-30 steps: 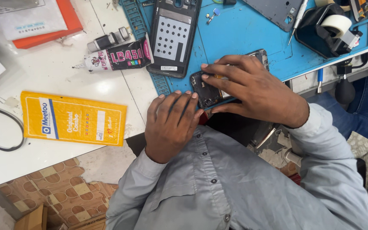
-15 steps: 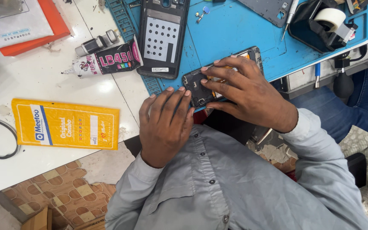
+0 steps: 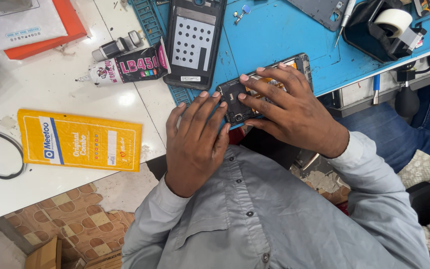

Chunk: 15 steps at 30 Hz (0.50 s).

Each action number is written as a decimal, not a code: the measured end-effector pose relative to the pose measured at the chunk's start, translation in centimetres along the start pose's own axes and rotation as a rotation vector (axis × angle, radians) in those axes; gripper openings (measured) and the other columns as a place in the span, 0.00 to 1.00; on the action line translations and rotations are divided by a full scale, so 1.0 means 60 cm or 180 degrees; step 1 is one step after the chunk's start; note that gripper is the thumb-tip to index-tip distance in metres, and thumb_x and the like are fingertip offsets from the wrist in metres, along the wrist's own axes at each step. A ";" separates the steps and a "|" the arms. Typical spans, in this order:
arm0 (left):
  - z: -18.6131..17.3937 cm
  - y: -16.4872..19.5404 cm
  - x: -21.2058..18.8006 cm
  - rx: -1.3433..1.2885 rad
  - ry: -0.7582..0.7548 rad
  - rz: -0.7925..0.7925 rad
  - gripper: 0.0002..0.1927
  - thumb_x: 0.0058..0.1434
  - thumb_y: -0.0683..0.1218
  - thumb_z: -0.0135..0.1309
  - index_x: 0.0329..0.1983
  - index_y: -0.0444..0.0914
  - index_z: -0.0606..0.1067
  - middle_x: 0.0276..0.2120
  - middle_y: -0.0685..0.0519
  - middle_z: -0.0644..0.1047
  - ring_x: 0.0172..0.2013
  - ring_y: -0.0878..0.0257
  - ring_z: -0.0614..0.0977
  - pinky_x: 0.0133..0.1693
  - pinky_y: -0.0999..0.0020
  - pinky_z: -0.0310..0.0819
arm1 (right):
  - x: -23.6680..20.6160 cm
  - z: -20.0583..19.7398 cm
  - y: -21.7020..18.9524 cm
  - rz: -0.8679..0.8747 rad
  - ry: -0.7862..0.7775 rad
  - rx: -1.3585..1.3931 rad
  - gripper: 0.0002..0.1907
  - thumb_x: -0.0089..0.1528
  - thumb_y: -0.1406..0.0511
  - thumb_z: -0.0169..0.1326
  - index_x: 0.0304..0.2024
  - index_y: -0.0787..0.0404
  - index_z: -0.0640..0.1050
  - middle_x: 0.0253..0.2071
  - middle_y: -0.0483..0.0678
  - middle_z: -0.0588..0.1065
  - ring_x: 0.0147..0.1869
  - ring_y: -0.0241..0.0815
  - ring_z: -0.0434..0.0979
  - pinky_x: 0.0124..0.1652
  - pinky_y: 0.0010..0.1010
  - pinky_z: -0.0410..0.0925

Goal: The person works on a disassembled smartphone at a repair bench. They use a plastic pry tool to separate internal components, then use a screwdriver to remove and reinsert screws while handling the phone's battery and circuit board.

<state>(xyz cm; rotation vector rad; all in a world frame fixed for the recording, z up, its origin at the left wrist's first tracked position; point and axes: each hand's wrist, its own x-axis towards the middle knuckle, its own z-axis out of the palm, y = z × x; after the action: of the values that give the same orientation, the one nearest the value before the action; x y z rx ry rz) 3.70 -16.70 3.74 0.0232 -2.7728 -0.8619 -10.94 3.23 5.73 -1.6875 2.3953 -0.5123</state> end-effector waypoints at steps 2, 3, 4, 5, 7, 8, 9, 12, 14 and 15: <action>-0.001 0.001 0.000 -0.0042 -0.0015 -0.0010 0.19 0.68 0.46 0.59 0.61 0.38 0.75 0.63 0.51 0.74 0.67 0.56 0.72 0.67 0.51 0.59 | 0.001 0.001 0.003 0.0035 -0.0050 0.0091 0.27 0.60 0.55 0.67 0.59 0.55 0.77 0.70 0.44 0.67 0.77 0.51 0.60 0.72 0.57 0.56; -0.002 0.001 0.000 -0.0063 -0.0035 -0.0015 0.19 0.69 0.46 0.59 0.61 0.38 0.75 0.63 0.51 0.73 0.67 0.56 0.72 0.67 0.50 0.59 | 0.002 0.001 0.005 0.0053 -0.0076 0.0138 0.26 0.60 0.55 0.67 0.58 0.55 0.78 0.70 0.44 0.67 0.77 0.51 0.60 0.73 0.57 0.56; -0.003 0.001 0.000 -0.0085 -0.0057 -0.0023 0.19 0.69 0.46 0.59 0.61 0.38 0.75 0.64 0.51 0.73 0.67 0.56 0.71 0.68 0.50 0.59 | 0.003 0.001 0.007 0.0040 -0.0099 0.0149 0.26 0.59 0.55 0.67 0.57 0.54 0.78 0.70 0.43 0.68 0.77 0.51 0.59 0.73 0.57 0.55; -0.003 0.000 0.000 -0.0108 -0.0080 -0.0031 0.19 0.69 0.46 0.58 0.61 0.37 0.75 0.64 0.51 0.72 0.67 0.56 0.71 0.68 0.50 0.59 | 0.003 0.001 0.008 0.0027 -0.0122 0.0161 0.26 0.59 0.54 0.67 0.57 0.54 0.78 0.70 0.43 0.68 0.77 0.51 0.59 0.73 0.58 0.55; -0.004 0.000 -0.001 -0.0157 -0.0106 -0.0041 0.19 0.69 0.47 0.59 0.61 0.37 0.75 0.66 0.49 0.71 0.68 0.53 0.69 0.68 0.49 0.58 | 0.004 -0.001 0.011 0.0000 -0.0161 0.0208 0.27 0.58 0.54 0.67 0.56 0.54 0.78 0.70 0.42 0.68 0.77 0.52 0.59 0.73 0.58 0.55; -0.004 -0.001 0.000 -0.0174 -0.0106 -0.0036 0.20 0.69 0.48 0.59 0.61 0.37 0.75 0.67 0.48 0.70 0.69 0.52 0.68 0.69 0.48 0.57 | 0.003 -0.002 0.011 -0.0019 -0.0169 0.0235 0.27 0.58 0.54 0.67 0.57 0.54 0.78 0.70 0.42 0.68 0.77 0.52 0.58 0.72 0.59 0.54; -0.005 -0.002 0.001 -0.0111 -0.0120 -0.0005 0.20 0.69 0.50 0.59 0.60 0.38 0.75 0.67 0.49 0.70 0.69 0.52 0.67 0.69 0.47 0.56 | 0.004 -0.004 0.012 -0.0042 -0.0174 0.0258 0.27 0.58 0.54 0.67 0.57 0.54 0.78 0.70 0.42 0.68 0.77 0.52 0.58 0.72 0.59 0.54; -0.007 -0.004 0.004 0.0040 -0.0188 0.0067 0.20 0.69 0.53 0.60 0.58 0.40 0.74 0.67 0.52 0.70 0.70 0.53 0.65 0.70 0.45 0.53 | 0.007 -0.011 0.012 -0.0040 -0.0205 0.0287 0.30 0.58 0.53 0.66 0.61 0.53 0.76 0.70 0.42 0.68 0.77 0.51 0.60 0.72 0.58 0.57; -0.008 -0.005 0.009 0.0119 -0.0231 0.0106 0.20 0.69 0.55 0.60 0.58 0.40 0.74 0.67 0.53 0.71 0.70 0.54 0.65 0.71 0.45 0.52 | 0.012 -0.017 0.012 0.0069 -0.0244 0.0424 0.36 0.59 0.52 0.65 0.66 0.57 0.72 0.69 0.46 0.68 0.74 0.52 0.61 0.68 0.56 0.59; -0.009 -0.005 0.011 0.0126 -0.0240 0.0127 0.22 0.69 0.55 0.60 0.61 0.39 0.73 0.67 0.53 0.71 0.70 0.54 0.66 0.71 0.45 0.52 | 0.014 -0.020 0.012 0.0130 -0.0266 0.0498 0.40 0.60 0.52 0.65 0.69 0.59 0.70 0.69 0.47 0.68 0.73 0.52 0.62 0.66 0.55 0.59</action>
<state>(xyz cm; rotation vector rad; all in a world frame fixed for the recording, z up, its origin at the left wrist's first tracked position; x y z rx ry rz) 3.16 -17.30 4.18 -0.0589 -2.8498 -0.8144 -12.25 2.86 6.65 -1.5598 2.2626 -0.5938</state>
